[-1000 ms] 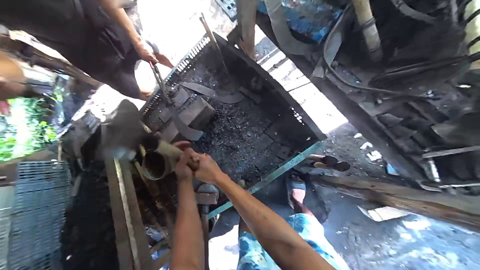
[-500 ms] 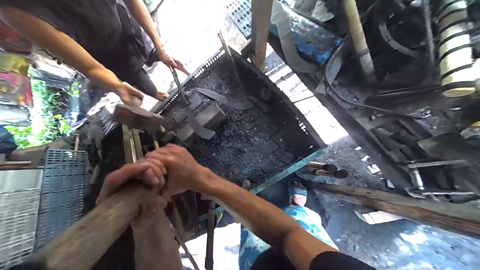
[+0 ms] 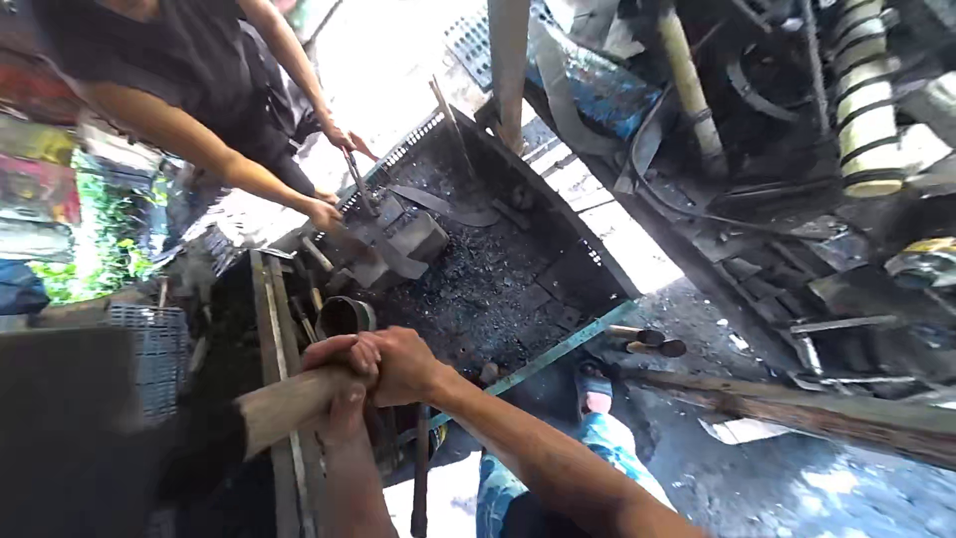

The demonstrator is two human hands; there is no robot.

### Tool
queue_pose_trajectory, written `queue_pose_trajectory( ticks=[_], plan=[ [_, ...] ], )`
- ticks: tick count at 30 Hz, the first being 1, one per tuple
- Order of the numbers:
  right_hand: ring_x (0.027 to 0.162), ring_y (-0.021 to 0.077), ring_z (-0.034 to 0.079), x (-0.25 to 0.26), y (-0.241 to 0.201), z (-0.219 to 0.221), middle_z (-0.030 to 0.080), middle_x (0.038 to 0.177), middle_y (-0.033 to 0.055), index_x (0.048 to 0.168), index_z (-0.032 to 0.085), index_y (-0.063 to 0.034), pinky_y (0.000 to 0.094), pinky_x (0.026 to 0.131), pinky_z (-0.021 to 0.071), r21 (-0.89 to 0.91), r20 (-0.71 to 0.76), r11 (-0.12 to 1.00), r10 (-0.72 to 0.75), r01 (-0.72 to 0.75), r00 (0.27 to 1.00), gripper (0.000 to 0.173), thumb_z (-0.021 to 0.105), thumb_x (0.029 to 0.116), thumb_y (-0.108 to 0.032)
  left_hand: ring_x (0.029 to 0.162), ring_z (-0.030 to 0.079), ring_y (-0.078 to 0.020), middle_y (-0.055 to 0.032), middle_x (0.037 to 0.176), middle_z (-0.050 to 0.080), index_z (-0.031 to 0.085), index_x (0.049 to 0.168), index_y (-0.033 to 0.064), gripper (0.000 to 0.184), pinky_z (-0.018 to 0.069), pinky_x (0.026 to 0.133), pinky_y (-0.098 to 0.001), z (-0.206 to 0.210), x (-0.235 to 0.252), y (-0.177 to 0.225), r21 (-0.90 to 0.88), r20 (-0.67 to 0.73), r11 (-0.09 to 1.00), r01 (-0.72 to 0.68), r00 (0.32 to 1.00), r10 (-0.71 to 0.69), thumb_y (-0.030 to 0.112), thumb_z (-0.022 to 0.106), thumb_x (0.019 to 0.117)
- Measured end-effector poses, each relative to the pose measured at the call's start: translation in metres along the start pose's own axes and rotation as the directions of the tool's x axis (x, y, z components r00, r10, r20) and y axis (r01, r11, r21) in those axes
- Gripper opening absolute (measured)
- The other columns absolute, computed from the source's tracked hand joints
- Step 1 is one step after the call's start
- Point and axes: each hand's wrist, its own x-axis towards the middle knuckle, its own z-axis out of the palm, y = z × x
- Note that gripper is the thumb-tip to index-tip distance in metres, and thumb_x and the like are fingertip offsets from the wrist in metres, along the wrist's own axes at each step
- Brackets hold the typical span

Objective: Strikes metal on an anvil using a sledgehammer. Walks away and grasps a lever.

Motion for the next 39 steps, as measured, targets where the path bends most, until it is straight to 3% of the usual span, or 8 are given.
queue_pose_trajectory(
  ticks=[6,9,12,18,23,29,33,39],
  plan=[
    [0.079,0.0184,0.068,0.078,0.009,-0.016,0.07,0.083,0.0002,0.092,0.069,-0.0142,0.045,0.068,0.0545,-0.065,-0.182,0.967,-0.255,0.247,0.95,0.045,0.09,0.0563,-0.031,0.065,0.064,-0.013,0.0028,0.077,0.068,0.067,0.117,0.0155,0.043,0.0582,0.066,-0.033,-0.011,0.072,-0.004,0.178,0.106,0.966,-0.187,0.98,0.17,0.043,0.079,0.0866],
    [0.085,0.0217,0.071,0.018,0.142,0.044,0.073,0.091,0.0026,0.108,0.07,-0.018,0.0532,0.072,0.0595,0.086,0.012,0.955,0.285,-0.285,0.958,0.04,0.084,0.0754,-0.036,0.072,0.066,-0.0084,0.0036,0.088,0.071,0.067,0.117,0.0164,0.04,0.0591,0.067,-0.0276,-0.026,-0.012,-0.162,0.124,-0.236,0.958,0.259,0.945,-0.225,0.038,0.081,0.0867],
    [0.085,0.0316,0.069,-0.043,0.221,0.083,0.07,0.09,0.0128,0.1,0.07,-0.0125,0.061,0.072,0.0545,0.118,0.27,0.659,0.698,-0.742,0.663,0.033,0.075,0.0767,-0.036,0.055,0.062,-0.0173,-0.0046,0.068,0.062,0.064,0.106,0.0035,0.028,0.0592,0.056,-0.0385,-0.031,-0.085,-0.272,-0.105,-0.431,0.728,0.677,0.629,-0.647,0.031,0.062,0.1014],
    [0.087,0.0273,0.072,-0.013,0.063,0.024,0.074,0.091,0.0063,0.104,0.068,-0.0146,0.0584,0.071,0.0565,-0.019,0.135,0.975,0.222,-0.221,0.966,0.049,0.08,0.0685,-0.046,0.061,0.061,-0.0185,-0.005,0.07,0.062,0.063,0.117,0.0057,0.033,0.0562,0.064,-0.0379,-0.01,-0.025,-0.075,-0.142,-0.208,0.977,0.16,0.96,-0.187,0.023,0.073,0.0913],
    [0.08,0.0213,0.071,0.049,-0.042,-0.004,0.072,0.082,0.004,0.088,0.07,-0.0097,0.047,0.07,0.0576,0.061,-0.167,0.949,-0.296,0.31,0.94,0.041,0.087,0.0643,-0.039,0.072,0.067,-0.0114,0.0022,0.08,0.071,0.07,0.109,0.014,0.038,0.0576,0.075,-0.03,-0.01,0.044,0.062,0.182,0.131,0.98,-0.078,0.99,0.054,0.044,0.078,0.0875],
    [0.084,0.0216,0.071,0.038,0.117,0.037,0.073,0.09,0.0023,0.102,0.071,-0.0167,0.0532,0.071,0.0592,0.033,-0.02,0.972,0.232,-0.232,0.972,0.036,0.084,0.0734,-0.034,0.064,0.063,-0.0066,0.0041,0.083,0.069,0.068,0.115,0.0186,0.038,0.0574,0.059,-0.0254,-0.038,0.007,-0.142,0.032,-0.152,0.984,0.178,0.973,-0.171,0.039,0.082,0.0865],
    [0.075,0.025,0.069,-0.051,0.227,0.098,0.07,0.082,0.0093,0.093,0.068,-0.0087,0.0535,0.068,0.0571,0.265,0.276,0.639,0.667,-0.722,0.692,0.03,0.075,0.0789,-0.034,0.053,0.062,-0.0212,-0.0086,0.064,0.063,0.069,0.101,0.0034,0.028,0.0579,0.055,-0.0398,-0.026,-0.082,-0.264,0.085,-0.417,0.671,0.737,0.638,-0.648,0.031,0.07,0.0967],
    [0.097,0.0127,0.073,-0.018,0.044,0.022,0.077,0.105,0.0026,0.124,0.07,-0.0108,0.0438,0.087,0.0624,0.423,-0.192,0.905,0.142,-0.048,0.971,0.056,0.086,0.075,-0.033,0.078,0.072,-0.0169,-0.0054,0.086,0.072,0.063,0.105,0.0017,0.056,0.0631,0.076,-0.0355,0.055,0.008,-0.019,0.394,-0.343,0.805,0.444,0.883,-0.319,0.025,0.095,0.0647]
  ],
)
